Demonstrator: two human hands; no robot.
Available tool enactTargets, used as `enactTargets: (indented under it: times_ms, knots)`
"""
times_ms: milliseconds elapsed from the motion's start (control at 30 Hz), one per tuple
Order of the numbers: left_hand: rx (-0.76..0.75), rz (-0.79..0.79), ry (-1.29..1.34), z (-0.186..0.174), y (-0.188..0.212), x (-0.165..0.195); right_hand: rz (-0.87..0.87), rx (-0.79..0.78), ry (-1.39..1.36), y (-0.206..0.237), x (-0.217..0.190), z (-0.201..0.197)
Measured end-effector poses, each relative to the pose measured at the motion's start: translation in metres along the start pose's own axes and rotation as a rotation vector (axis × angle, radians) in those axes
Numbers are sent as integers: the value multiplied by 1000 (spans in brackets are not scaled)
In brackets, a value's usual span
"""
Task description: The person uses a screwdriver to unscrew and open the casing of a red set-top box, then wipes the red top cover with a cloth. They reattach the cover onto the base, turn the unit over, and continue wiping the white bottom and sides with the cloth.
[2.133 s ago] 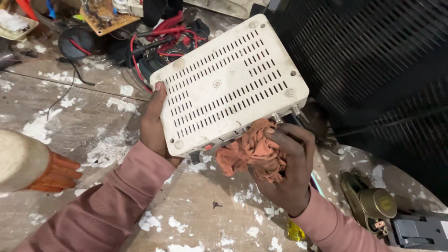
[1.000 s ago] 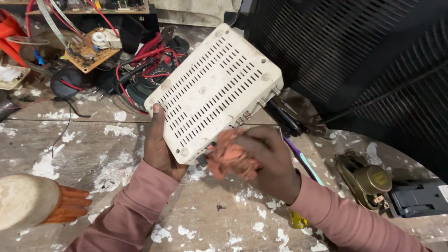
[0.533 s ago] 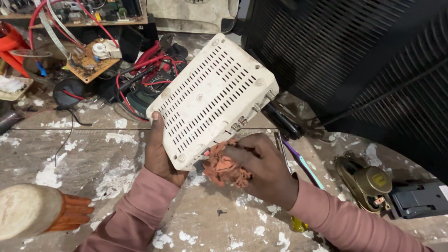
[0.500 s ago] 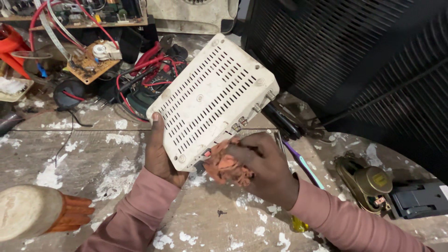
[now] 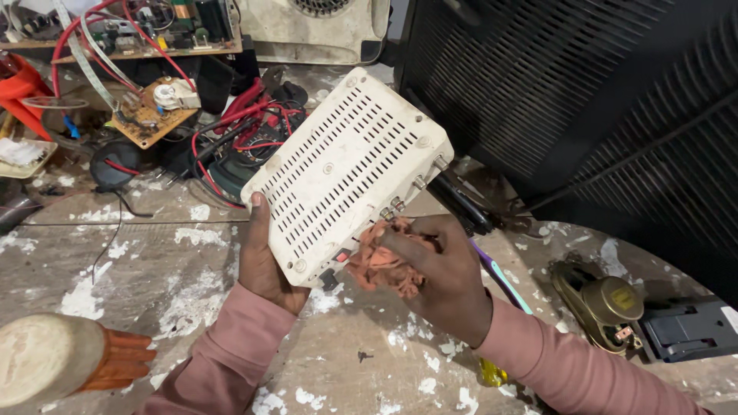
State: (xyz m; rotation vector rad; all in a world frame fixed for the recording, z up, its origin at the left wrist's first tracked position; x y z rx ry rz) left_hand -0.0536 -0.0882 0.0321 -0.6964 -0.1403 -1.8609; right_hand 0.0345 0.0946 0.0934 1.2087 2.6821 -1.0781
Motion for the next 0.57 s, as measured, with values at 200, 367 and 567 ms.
enactTargets:
  times_ms: [200,367,567]
  knots:
    - [-2,0,10,0,0,1,92,-152,43,1,5,11]
    - [-1,-5,11,3,-1,-1,69,-70,66,1,1,5]
    - [21,-14,-8,0,0,-1,51,-24,36,-1,-1,0]
Point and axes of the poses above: each hand's wrist, its own y-axis away from the middle knuckle, its own z-axis out of the palm, x = y × z, the point moved 5 cm from there along -y, towards the middle knuckle, and after that the axes turned 12 degrees about -x, right-handed, at the moved point
